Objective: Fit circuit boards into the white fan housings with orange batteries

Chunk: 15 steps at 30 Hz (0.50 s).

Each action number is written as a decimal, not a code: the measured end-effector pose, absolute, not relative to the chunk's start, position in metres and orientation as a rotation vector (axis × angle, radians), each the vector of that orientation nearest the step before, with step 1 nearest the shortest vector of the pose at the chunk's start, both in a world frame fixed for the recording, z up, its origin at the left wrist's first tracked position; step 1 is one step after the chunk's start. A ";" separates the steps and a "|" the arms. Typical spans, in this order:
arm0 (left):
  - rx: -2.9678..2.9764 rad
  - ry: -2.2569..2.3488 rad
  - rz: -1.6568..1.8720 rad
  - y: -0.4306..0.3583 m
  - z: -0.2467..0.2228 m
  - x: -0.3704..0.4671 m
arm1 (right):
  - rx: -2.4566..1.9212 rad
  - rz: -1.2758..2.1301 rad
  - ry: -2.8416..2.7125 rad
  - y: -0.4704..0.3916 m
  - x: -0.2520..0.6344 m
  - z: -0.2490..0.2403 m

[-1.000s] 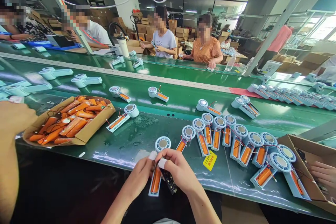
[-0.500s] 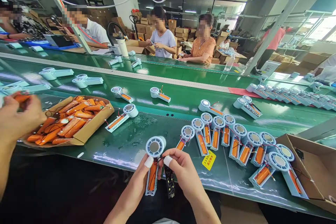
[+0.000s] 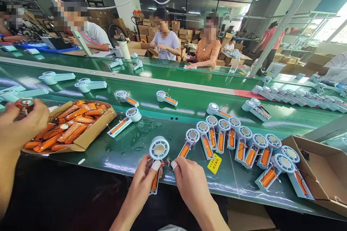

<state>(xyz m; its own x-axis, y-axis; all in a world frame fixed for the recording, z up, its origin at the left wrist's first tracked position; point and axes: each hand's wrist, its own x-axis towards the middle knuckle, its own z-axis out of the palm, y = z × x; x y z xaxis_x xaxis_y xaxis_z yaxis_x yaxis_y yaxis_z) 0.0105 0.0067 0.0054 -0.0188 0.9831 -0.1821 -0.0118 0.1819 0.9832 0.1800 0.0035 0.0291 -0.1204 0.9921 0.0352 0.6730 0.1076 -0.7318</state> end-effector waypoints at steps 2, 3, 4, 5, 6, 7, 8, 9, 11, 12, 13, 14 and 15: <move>1.041 1.290 1.111 0.008 0.009 0.012 | -1.582 0.677 -2.087 -0.001 0.179 0.039; 1.033 1.283 1.109 0.008 0.011 0.012 | -1.512 0.701 -2.181 -0.003 0.179 0.045; 1.024 1.275 1.101 0.009 0.014 0.012 | -1.423 0.755 -2.253 -0.005 0.178 0.051; 1.010 1.266 1.094 0.009 0.017 0.013 | -1.334 0.822 -2.299 -0.005 0.177 0.056; 0.987 1.252 1.088 0.009 0.020 0.013 | -1.255 0.898 -2.310 -0.004 0.176 0.060; 0.955 1.229 1.079 0.009 0.022 0.014 | -1.196 0.985 -2.284 -0.003 0.175 0.061; 0.912 1.196 1.064 0.008 0.023 0.014 | -1.161 1.083 -2.219 -0.002 0.174 0.061; 0.856 1.154 1.049 0.008 0.024 0.014 | -1.149 1.198 -2.112 0.000 0.172 0.058; 0.727 1.054 1.056 0.007 0.023 0.015 | -1.176 1.432 -1.835 0.002 0.169 0.048; 0.673 1.001 1.072 0.006 0.022 0.016 | -1.203 1.512 -1.705 0.003 0.167 0.042; 0.633 0.955 1.095 0.005 0.020 0.017 | -1.229 1.556 -1.601 0.003 0.164 0.035; 0.611 0.916 1.117 0.004 0.019 0.017 | -1.242 1.571 -1.528 0.003 0.162 0.029; 0.604 0.886 1.128 0.003 0.017 0.017 | -1.243 1.568 -1.479 0.002 0.159 0.024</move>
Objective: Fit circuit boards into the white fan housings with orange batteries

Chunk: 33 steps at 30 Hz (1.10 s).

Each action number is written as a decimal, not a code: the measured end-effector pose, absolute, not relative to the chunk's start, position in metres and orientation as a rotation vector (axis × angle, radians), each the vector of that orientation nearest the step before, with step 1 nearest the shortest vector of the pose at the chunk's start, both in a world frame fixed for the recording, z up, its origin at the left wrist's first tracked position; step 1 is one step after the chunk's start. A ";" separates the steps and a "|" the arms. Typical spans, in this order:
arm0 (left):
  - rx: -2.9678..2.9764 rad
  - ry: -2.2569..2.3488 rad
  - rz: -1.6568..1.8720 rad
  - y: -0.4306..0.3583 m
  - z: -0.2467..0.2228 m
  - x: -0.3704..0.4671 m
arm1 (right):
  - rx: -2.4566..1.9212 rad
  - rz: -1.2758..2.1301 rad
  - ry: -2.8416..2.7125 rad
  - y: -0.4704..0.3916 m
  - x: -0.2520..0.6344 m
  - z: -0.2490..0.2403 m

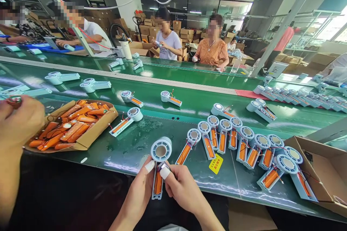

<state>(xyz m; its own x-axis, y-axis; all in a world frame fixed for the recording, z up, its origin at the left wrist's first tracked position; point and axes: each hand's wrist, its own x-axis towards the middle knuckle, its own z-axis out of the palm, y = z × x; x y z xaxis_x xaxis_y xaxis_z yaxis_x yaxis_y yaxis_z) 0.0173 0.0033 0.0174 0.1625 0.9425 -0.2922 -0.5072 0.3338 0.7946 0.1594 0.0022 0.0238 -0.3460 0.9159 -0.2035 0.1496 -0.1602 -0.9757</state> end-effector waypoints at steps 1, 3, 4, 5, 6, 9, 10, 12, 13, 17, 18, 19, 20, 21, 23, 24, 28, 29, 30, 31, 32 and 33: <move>0.609 0.867 1.125 0.002 0.017 0.017 | -1.237 1.558 -1.436 0.002 0.157 0.020; 0.656 0.877 1.107 0.001 0.017 0.017 | -1.222 1.553 -1.333 0.000 0.153 0.015; 0.701 0.907 1.094 0.000 0.018 0.017 | -1.215 1.551 -1.281 -0.001 0.152 0.013; 0.760 0.952 1.078 -0.001 0.019 0.017 | -1.211 1.546 -1.239 -0.002 0.151 0.012; 0.824 1.007 1.059 -0.001 0.021 0.017 | -1.209 1.535 -1.212 -0.003 0.150 0.012; 0.958 1.157 1.028 -0.003 0.025 0.018 | -1.221 1.484 -1.184 -0.007 0.149 0.010; 0.976 1.187 1.033 -0.003 0.025 0.019 | -1.235 1.451 -1.190 -0.009 0.149 0.010; 0.982 1.228 1.055 -0.003 0.024 0.022 | -1.278 1.329 -1.236 -0.013 0.149 0.009; 0.975 1.242 1.069 -0.002 0.023 0.023 | -1.306 1.243 -1.272 -0.015 0.149 0.009; 0.912 1.243 1.134 0.001 0.017 0.029 | -1.414 0.937 -1.404 -0.026 0.148 0.001; 0.899 1.230 1.146 0.002 0.016 0.029 | -1.429 0.861 -1.430 -0.028 0.148 -0.003; 0.885 1.215 1.145 0.003 0.015 0.030 | -1.434 0.777 -1.457 -0.030 0.149 -0.007; 0.867 1.194 1.134 0.004 0.014 0.030 | -1.433 0.688 -1.482 -0.032 0.149 -0.011; 0.841 1.161 1.117 0.004 0.013 0.029 | -1.428 0.605 -1.502 -0.032 0.149 -0.015; 0.785 1.074 1.069 0.004 0.012 0.027 | -1.411 0.484 -1.536 -0.033 0.150 -0.020; 0.767 1.042 1.057 0.004 0.011 0.026 | -1.398 0.446 -1.553 -0.033 0.151 -0.022; 0.765 1.051 1.083 0.003 0.011 0.023 | -1.343 0.367 -1.633 -0.031 0.154 -0.019; 0.755 1.051 1.086 0.003 0.011 0.023 | -1.339 0.348 -1.653 -0.031 0.155 -0.017; 0.734 1.038 1.084 0.003 0.012 0.024 | -1.338 0.322 -1.676 -0.031 0.157 -0.015; 0.706 1.018 1.077 0.004 0.012 0.024 | -1.338 0.290 -1.704 -0.032 0.158 -0.013; 0.677 0.999 1.070 0.005 0.013 0.025 | -1.336 0.248 -1.738 -0.032 0.159 -0.011; 0.649 0.987 1.069 0.006 0.013 0.027 | -1.336 0.201 -1.776 -0.032 0.160 -0.010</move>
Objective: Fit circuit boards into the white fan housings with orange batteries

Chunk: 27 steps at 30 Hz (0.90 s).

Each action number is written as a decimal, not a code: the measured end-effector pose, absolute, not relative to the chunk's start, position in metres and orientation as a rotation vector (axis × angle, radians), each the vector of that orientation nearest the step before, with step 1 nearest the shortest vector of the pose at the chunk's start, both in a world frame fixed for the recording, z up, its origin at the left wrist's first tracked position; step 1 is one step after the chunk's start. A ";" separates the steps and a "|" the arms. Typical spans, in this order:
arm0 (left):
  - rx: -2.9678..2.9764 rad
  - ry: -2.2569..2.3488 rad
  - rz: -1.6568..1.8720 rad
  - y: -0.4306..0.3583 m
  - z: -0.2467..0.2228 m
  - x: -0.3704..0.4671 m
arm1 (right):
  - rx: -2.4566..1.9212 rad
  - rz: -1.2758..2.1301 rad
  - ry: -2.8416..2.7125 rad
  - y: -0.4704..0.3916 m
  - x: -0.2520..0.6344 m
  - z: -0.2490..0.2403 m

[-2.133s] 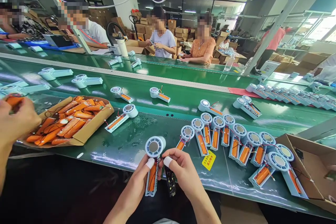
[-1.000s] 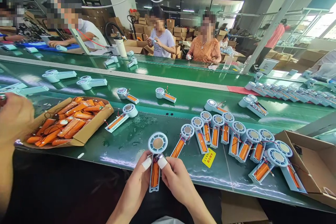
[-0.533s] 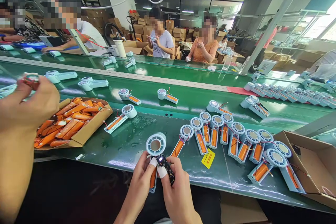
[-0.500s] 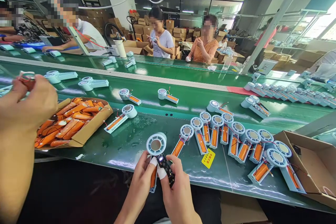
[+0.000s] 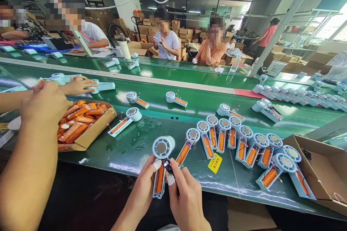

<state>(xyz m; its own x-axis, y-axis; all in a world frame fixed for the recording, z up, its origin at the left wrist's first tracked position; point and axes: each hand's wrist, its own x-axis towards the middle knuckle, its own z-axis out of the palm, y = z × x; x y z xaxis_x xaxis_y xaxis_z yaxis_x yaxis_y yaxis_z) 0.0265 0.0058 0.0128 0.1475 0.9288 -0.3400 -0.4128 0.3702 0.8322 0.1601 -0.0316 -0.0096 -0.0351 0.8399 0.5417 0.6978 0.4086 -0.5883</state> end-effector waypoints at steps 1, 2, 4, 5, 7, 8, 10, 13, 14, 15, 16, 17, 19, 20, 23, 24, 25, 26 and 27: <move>0.629 0.986 1.074 0.006 0.013 0.028 | -1.341 0.147 -1.813 -0.031 0.161 -0.008; 0.619 0.994 1.086 0.007 0.012 0.029 | -1.351 0.092 -1.846 -0.031 0.161 -0.006; 0.633 1.016 1.126 0.006 0.012 0.032 | -1.378 -0.016 -1.891 -0.030 0.159 -0.004; 0.653 1.028 1.147 0.005 0.011 0.034 | -1.398 -0.063 -1.901 -0.029 0.157 -0.003; 0.713 1.083 1.178 0.002 0.011 0.038 | -1.441 -0.129 -1.903 -0.027 0.151 -0.003; 0.742 1.133 1.190 0.000 0.011 0.040 | -1.465 -0.145 -1.900 -0.026 0.147 -0.003; 0.785 1.255 1.200 -0.002 0.012 0.044 | -1.513 -0.159 -1.892 -0.024 0.140 -0.005; 0.787 1.333 1.160 -0.002 0.014 0.047 | -1.559 -0.180 -1.911 -0.020 0.132 -0.007; 0.777 1.330 1.146 -0.001 0.015 0.046 | -1.561 -0.185 -1.927 -0.019 0.131 -0.007; 0.767 1.323 1.139 0.000 0.015 0.046 | -1.553 -0.183 -1.947 -0.018 0.130 -0.006; 0.759 1.315 1.137 0.000 0.015 0.044 | -1.536 -0.171 -1.967 -0.017 0.130 -0.005; 0.755 1.307 1.140 0.001 0.014 0.043 | -1.515 -0.154 -1.986 -0.017 0.130 -0.004; 0.757 1.280 1.150 0.002 0.012 0.042 | -1.477 -0.125 -2.011 -0.017 0.131 -0.001; 0.757 1.264 1.154 0.001 0.011 0.041 | -1.466 -0.120 -2.017 -0.018 0.131 0.000; 0.715 1.219 1.169 0.001 0.007 0.042 | -1.479 -0.116 -2.013 -0.019 0.130 -0.001; 0.687 1.203 1.182 0.001 0.006 0.043 | -1.484 -0.099 -2.007 -0.019 0.130 -0.002; 0.652 1.175 1.199 0.002 0.006 0.043 | -1.484 -0.068 -2.000 -0.019 0.131 -0.003; 0.608 1.135 1.219 0.004 0.007 0.043 | -1.477 -0.021 -1.991 -0.019 0.133 -0.004; 0.554 1.088 1.236 0.005 0.008 0.043 | -1.463 0.042 -1.979 -0.020 0.135 -0.005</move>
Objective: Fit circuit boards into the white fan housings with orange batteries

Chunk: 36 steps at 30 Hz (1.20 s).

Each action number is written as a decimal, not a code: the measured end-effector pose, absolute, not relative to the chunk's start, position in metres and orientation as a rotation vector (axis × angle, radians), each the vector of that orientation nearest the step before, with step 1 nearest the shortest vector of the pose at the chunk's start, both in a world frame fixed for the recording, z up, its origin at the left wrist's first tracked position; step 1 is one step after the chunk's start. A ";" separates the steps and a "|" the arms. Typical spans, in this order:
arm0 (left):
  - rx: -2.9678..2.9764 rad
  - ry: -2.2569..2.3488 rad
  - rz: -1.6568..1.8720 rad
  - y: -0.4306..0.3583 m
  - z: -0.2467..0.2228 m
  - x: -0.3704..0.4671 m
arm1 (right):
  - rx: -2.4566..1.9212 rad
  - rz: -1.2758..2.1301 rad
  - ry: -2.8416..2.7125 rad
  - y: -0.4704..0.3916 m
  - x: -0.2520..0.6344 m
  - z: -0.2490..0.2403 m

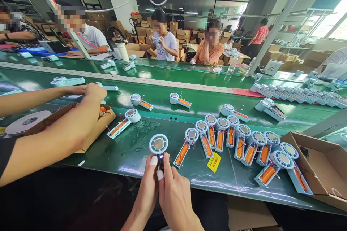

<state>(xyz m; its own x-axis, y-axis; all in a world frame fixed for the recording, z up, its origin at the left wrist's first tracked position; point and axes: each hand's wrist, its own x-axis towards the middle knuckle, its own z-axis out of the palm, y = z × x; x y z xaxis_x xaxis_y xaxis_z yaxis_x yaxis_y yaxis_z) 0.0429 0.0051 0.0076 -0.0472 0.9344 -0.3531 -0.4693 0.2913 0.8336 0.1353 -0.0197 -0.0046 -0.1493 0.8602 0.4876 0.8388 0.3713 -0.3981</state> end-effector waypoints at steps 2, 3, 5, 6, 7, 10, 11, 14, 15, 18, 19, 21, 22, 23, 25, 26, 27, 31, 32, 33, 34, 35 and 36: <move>0.436 0.995 1.247 0.008 0.011 0.042 | -1.422 0.196 -1.953 -0.020 0.142 -0.005; 0.392 0.962 1.241 0.009 0.013 0.041 | -1.398 0.275 -1.944 -0.021 0.147 -0.004; 0.345 0.928 1.226 0.010 0.017 0.039 | -1.361 0.388 -1.933 -0.022 0.156 -0.002; 0.346 0.915 1.217 0.010 0.019 0.038 | -1.345 0.418 -1.931 -0.023 0.160 -0.001; 0.354 0.904 1.208 0.010 0.021 0.037 | -1.328 0.437 -1.932 -0.024 0.164 0.001; 0.409 0.895 1.186 0.009 0.025 0.036 | -1.239 0.493 -1.905 -0.025 0.172 0.005; 0.432 0.905 1.181 0.009 0.025 0.036 | -1.205 0.517 -1.886 -0.025 0.173 0.006; 0.507 1.009 1.159 0.008 0.023 0.036 | -1.154 0.547 -1.820 -0.026 0.173 0.009; 0.542 1.071 1.156 0.008 0.022 0.036 | -1.154 0.533 -1.811 -0.026 0.172 0.010; 0.676 1.273 1.174 0.005 0.019 0.036 | -1.194 0.417 -1.827 -0.029 0.168 0.008; 0.704 1.324 1.186 0.004 0.018 0.037 | -1.226 0.365 -1.836 -0.029 0.166 0.007; 0.704 1.357 1.200 0.003 0.015 0.039 | -1.303 0.264 -1.838 -0.030 0.160 0.005; 0.677 1.332 1.207 0.003 0.014 0.040 | -1.341 0.221 -1.831 -0.030 0.156 0.004; 0.638 1.284 1.216 0.003 0.012 0.041 | -1.376 0.182 -1.823 -0.030 0.153 0.004; 0.564 1.158 1.241 0.003 0.010 0.043 | -1.434 0.100 -1.823 -0.028 0.146 0.003; 0.546 1.113 1.263 0.002 0.009 0.044 | -1.466 0.052 -1.828 -0.027 0.143 0.003; 0.542 1.101 1.287 0.002 0.009 0.045 | -1.500 0.004 -1.837 -0.026 0.139 0.002; 0.587 1.234 1.289 -0.002 0.012 0.047 | -1.594 -0.123 -1.877 -0.021 0.129 -0.002; 0.584 1.257 1.270 -0.002 0.013 0.047 | -1.600 -0.131 -1.888 -0.020 0.127 -0.003; 0.578 1.267 1.261 -0.002 0.013 0.047 | -1.599 -0.132 -1.899 -0.019 0.126 -0.004; 0.572 1.260 1.269 -0.001 0.013 0.046 | -1.594 -0.122 -1.909 -0.018 0.125 -0.004; 0.561 1.238 1.286 0.000 0.013 0.045 | -1.580 -0.101 -1.919 -0.018 0.126 -0.003; 0.541 1.198 1.302 0.002 0.014 0.044 | -1.563 -0.068 -1.927 -0.018 0.127 -0.003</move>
